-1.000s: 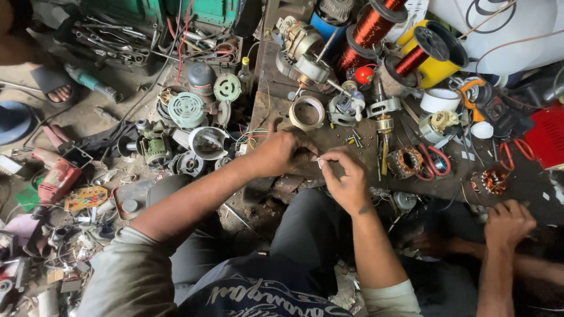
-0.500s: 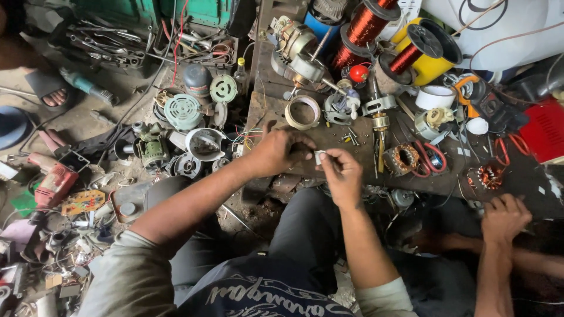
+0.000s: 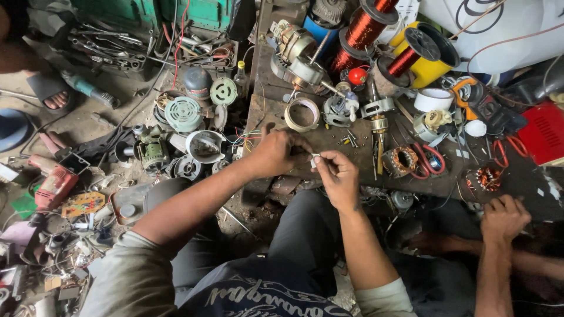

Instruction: Taping and tying the copper windings of an electric motor stator to secure them in place.

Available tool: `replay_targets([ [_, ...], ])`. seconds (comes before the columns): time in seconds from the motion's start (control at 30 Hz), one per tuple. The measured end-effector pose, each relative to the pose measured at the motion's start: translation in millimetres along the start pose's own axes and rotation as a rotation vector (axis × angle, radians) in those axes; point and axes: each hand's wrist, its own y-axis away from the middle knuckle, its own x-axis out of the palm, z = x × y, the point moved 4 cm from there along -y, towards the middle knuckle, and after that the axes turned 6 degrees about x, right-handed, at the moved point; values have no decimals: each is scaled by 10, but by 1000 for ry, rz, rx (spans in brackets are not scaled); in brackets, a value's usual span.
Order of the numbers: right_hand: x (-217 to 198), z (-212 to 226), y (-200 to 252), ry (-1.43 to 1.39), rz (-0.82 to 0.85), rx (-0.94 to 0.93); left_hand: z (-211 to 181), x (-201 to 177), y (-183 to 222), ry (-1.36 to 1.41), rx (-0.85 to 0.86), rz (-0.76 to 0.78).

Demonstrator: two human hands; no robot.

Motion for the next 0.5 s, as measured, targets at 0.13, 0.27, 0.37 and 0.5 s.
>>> replay_targets([
  [0.13, -143, 81, -2, 103, 54, -88, -5, 1, -21, 63, -1, -1],
  [0.27, -176, 623, -119, 291, 153, -397, 5, -39, -44, 38, -20, 47],
  [0.37, -122, 818, -109, 445, 241, -744, 0, -44, -71, -16, -23, 116],
  [0.5, -102, 856, -141, 493, 317, -839, -26, -75, -85, -38, -17, 137],
])
